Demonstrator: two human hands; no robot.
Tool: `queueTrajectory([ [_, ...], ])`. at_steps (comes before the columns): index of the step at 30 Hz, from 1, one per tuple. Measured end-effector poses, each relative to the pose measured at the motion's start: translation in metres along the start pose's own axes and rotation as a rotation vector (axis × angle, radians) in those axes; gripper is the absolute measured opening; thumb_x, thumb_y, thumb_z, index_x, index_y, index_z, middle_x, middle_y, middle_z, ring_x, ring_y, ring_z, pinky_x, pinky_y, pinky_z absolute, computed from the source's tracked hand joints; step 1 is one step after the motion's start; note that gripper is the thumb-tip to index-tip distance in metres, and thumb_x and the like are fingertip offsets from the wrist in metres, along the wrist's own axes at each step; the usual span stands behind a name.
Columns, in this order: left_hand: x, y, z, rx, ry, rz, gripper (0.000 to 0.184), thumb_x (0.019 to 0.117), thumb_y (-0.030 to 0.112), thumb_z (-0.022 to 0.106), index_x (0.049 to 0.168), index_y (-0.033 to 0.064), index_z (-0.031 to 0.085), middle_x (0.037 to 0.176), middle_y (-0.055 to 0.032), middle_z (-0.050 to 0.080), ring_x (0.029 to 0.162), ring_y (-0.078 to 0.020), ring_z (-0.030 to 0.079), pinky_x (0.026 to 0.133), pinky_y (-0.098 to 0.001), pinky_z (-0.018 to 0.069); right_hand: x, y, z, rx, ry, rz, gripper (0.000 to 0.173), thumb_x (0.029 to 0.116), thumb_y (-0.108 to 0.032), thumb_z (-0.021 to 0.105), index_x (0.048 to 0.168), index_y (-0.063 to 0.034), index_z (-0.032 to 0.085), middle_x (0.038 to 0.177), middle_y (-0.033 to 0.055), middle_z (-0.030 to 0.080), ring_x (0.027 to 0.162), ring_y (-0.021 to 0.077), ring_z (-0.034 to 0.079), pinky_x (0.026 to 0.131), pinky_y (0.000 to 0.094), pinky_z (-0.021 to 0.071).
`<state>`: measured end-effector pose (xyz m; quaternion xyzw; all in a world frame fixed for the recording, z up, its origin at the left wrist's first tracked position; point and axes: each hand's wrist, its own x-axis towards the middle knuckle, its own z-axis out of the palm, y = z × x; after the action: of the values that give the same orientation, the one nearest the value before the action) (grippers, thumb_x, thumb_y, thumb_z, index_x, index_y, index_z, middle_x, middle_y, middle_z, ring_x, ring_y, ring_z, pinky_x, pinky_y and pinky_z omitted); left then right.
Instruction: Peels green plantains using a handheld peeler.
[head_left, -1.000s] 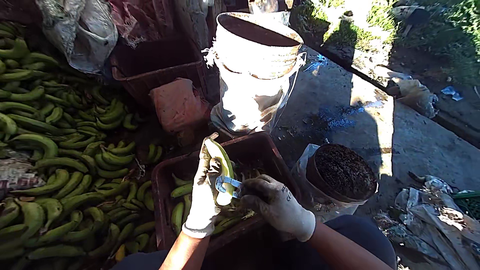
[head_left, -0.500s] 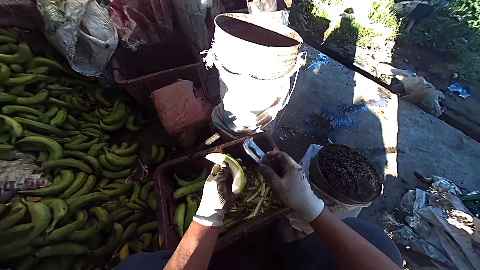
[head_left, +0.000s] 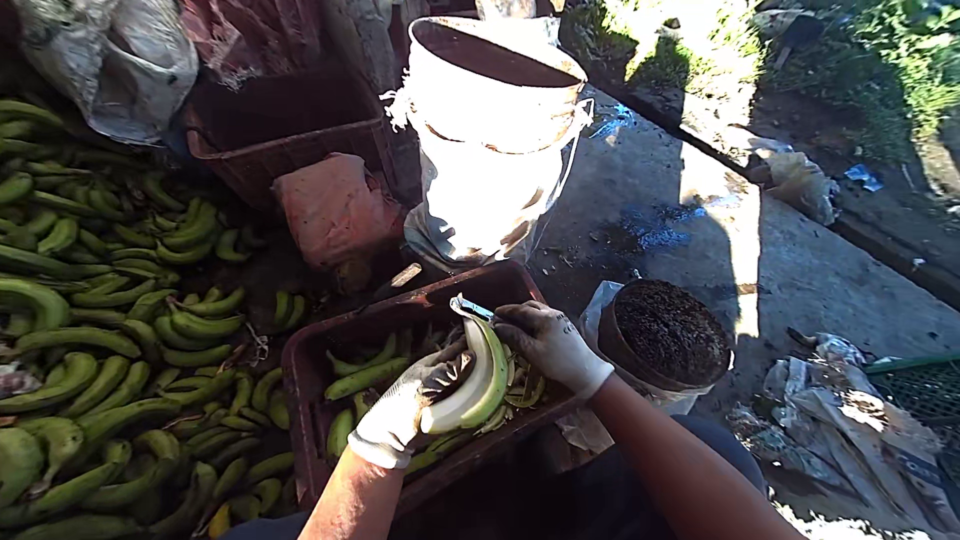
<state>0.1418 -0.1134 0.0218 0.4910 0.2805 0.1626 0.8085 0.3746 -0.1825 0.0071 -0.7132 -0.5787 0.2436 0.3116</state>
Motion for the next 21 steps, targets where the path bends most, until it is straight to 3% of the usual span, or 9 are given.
queueTrajectory([
  [2,0.001,-0.005,0.006,-0.016,-0.035,-0.08,0.042,0.1053,0.029,0.05,0.143,0.0118,0.054,0.115,-0.0063,0.071,0.099,-0.0134,0.07,0.085,-0.0306,0.0596,0.009,0.009,-0.004,-0.06,-0.005,0.129,0.046,0.0999,-0.06,0.052,0.126,-0.0289,0.073,0.117,-0.0015,0.071,0.113,0.0165,0.065,0.099,0.0501,0.0519],
  [3,0.005,-0.012,0.005,-0.082,-0.049,-0.056,0.044,0.1065,0.034,0.049,0.144,0.0115,0.052,0.114,-0.0105,0.07,0.094,-0.0179,0.07,0.08,-0.0336,0.0612,0.009,0.01,-0.006,-0.052,0.031,0.166,0.047,0.0991,-0.062,0.052,0.125,-0.0288,0.072,0.117,-0.0011,0.071,0.113,0.017,0.065,0.1,0.0508,0.0519],
  [5,0.011,-0.018,0.005,-0.192,0.031,0.068,0.045,0.1055,0.036,0.053,0.142,0.0109,0.051,0.108,-0.011,0.069,0.089,-0.0186,0.07,0.075,-0.0337,0.062,0.003,0.004,-0.007,-0.03,0.111,0.174,0.048,0.0967,-0.064,0.055,0.126,-0.0291,0.071,0.117,-0.0016,0.07,0.11,0.0157,0.066,0.097,0.0491,0.0535],
  [9,0.022,-0.015,0.002,-0.456,0.356,0.234,0.029,0.11,0.021,0.04,0.13,0.0055,0.053,0.107,-0.0116,0.068,0.095,-0.0199,0.069,0.082,-0.0378,0.0601,-0.021,-0.015,0.009,-0.012,0.205,0.021,0.051,0.0956,-0.059,0.062,0.127,-0.0197,0.071,0.117,0.0026,0.07,0.109,0.016,0.066,0.097,0.0433,0.0555],
  [12,0.027,-0.005,0.0,-0.674,0.523,0.179,0.027,0.1087,0.03,0.04,0.111,0.0099,0.058,0.09,-0.0075,0.066,0.082,-0.0176,0.068,0.073,-0.0364,0.0593,-0.035,-0.02,0.029,-0.033,0.223,-0.094,0.051,0.0949,-0.055,0.065,0.127,-0.0161,0.071,0.117,0.0056,0.071,0.11,0.0179,0.066,0.097,0.0412,0.0554],
  [14,0.028,0.0,0.0,-0.748,0.595,0.189,0.029,0.1085,0.032,0.038,0.106,0.0099,0.057,0.087,-0.007,0.065,0.079,-0.0174,0.067,0.071,-0.0358,0.0591,-0.037,-0.022,0.04,-0.064,0.218,-0.156,0.049,0.0943,-0.054,0.067,0.126,-0.0162,0.071,0.114,0.0063,0.071,0.107,0.0187,0.067,0.094,0.041,0.0565],
  [21,0.026,0.0,-0.006,-0.841,0.51,0.258,0.034,0.1102,0.029,0.03,0.112,0.0065,0.055,0.095,-0.0126,0.066,0.088,-0.0231,0.069,0.076,-0.0405,0.0602,-0.036,-0.025,0.05,-0.079,0.231,-0.255,0.047,0.0934,-0.051,0.07,0.124,-0.0153,0.072,0.113,0.009,0.07,0.104,0.0209,0.067,0.091,0.0403,0.0571],
])
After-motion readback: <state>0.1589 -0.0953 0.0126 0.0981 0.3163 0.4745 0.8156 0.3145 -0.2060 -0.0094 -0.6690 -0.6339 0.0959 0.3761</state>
